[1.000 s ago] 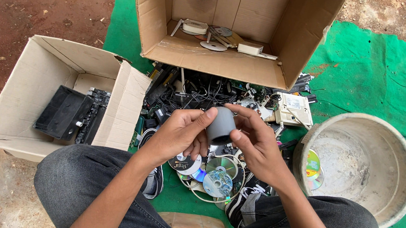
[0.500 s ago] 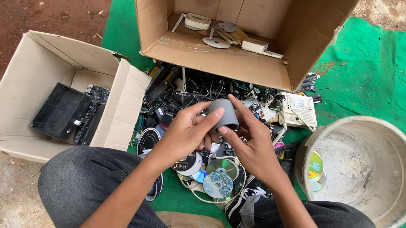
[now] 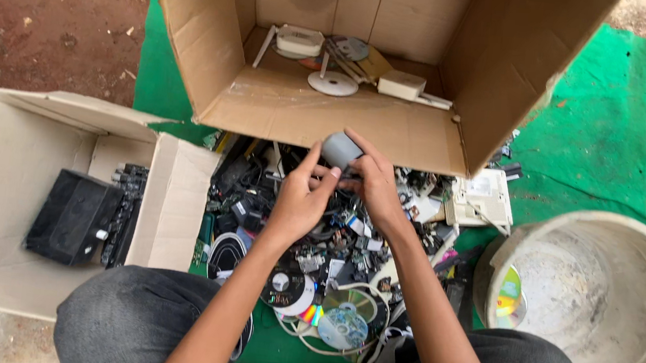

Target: The person sits on a green tarp and sorts through a pile of electronic waste, picking up items such as a router, CDs, a computer mouse, a power adapter, and a remote control. They examine each item briefly and place it into one of two cardboard boxes or a plastic basin.

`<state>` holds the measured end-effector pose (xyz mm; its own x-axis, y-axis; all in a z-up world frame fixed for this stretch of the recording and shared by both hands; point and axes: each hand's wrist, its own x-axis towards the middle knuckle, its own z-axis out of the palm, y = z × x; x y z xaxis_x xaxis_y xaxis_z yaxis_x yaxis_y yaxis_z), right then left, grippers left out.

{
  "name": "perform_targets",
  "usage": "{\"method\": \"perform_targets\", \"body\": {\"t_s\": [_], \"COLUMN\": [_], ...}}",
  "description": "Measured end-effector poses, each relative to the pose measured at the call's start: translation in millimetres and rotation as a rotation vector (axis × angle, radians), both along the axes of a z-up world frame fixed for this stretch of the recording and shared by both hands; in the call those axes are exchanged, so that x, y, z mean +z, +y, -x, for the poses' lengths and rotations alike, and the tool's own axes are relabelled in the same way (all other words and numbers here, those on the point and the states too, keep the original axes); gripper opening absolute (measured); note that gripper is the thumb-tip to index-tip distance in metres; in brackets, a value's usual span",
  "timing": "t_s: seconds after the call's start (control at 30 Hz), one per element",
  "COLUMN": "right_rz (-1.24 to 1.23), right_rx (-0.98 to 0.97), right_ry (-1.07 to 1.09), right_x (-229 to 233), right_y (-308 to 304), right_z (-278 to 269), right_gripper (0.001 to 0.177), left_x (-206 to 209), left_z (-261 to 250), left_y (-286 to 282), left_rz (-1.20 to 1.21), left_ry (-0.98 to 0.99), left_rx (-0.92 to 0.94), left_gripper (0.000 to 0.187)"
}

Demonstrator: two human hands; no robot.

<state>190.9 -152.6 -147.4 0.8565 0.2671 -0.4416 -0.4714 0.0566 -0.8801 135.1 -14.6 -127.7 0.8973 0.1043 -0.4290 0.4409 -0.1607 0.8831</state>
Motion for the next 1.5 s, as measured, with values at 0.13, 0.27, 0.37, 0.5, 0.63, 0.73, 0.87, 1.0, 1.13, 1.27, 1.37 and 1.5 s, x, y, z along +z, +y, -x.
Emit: {"method": "perform_targets", "body": {"t_s": [0.13, 0.27, 0.37, 0.5, 0.63, 0.73, 0.87, 1.0, 1.13, 1.27, 1.37, 1.5], "right_rz": [0.14, 0.121, 0.101, 0.013, 0.035, 0.044, 0.053, 0.051, 0.105, 0.148, 0.135, 0.159], "right_rx": [-0.067, -0.317, -0.393, -0.462, -0.475, -0.477, -0.47, -0.448, -0.383, -0.356, -0.373, -0.371], "right_ry": [0.004, 0.064, 0.143, 0.137, 0.157, 0.148, 0.154, 0.167, 0.129, 0.079, 0.041, -0.039], "right_x": [-42.3, -49.8, -40.7, -66.9, -74.7, -95.3, -93.8, -92.1, -73.7, -68.1, -60.1, -25.0], "right_y": [-8.4, 10.3, 21.0, 27.0, 30.8, 29.6, 35.1, 41.5, 40.6, 37.4, 36.0, 28.2], "right_z": [-29.4, -45.1, -57.2, -70.9, -79.6, -81.8, -87.0, -81.3, -77.8, -62.7, -47.3, -22.5], "right_gripper": [0.058, 0.063, 0.06, 0.062, 0.062, 0.06, 0.05, 0.043, 0.038, 0.035, 0.033, 0.032], "left_x": [-43.5, -78.5, -66.8, -80.4, -89.3, -88.1, -73.7, -75.8, -71.0, -55.4, -66.5, -40.2], "left_z": [-29.9, -47.5, -60.6, -73.0, -80.9, -83.8, -93.0, -86.7, -81.3, -69.2, -57.0, -35.4], "left_y": [-6.7, -7.7, -1.8, 0.8, 0.4, 2.1, 6.2, 7.5, 8.0, 7.5, 7.2, 6.4], "left_rz": [0.166, 0.341, 0.439, 0.482, 0.501, 0.53, 0.553, 0.549, 0.534, 0.499, 0.475, 0.364], "left_ry": [0.045, 0.126, 0.173, 0.181, 0.2, 0.183, 0.123, 0.121, 0.077, 0.045, 0.009, -0.035], "left_rx": [0.007, 0.099, 0.184, 0.219, 0.279, 0.343, 0.456, 0.494, 0.49, 0.502, 0.519, 0.444], "left_gripper": [0.079, 0.087, 0.081, 0.077, 0.077, 0.073, 0.061, 0.057, 0.054, 0.048, 0.039, 0.031]}}
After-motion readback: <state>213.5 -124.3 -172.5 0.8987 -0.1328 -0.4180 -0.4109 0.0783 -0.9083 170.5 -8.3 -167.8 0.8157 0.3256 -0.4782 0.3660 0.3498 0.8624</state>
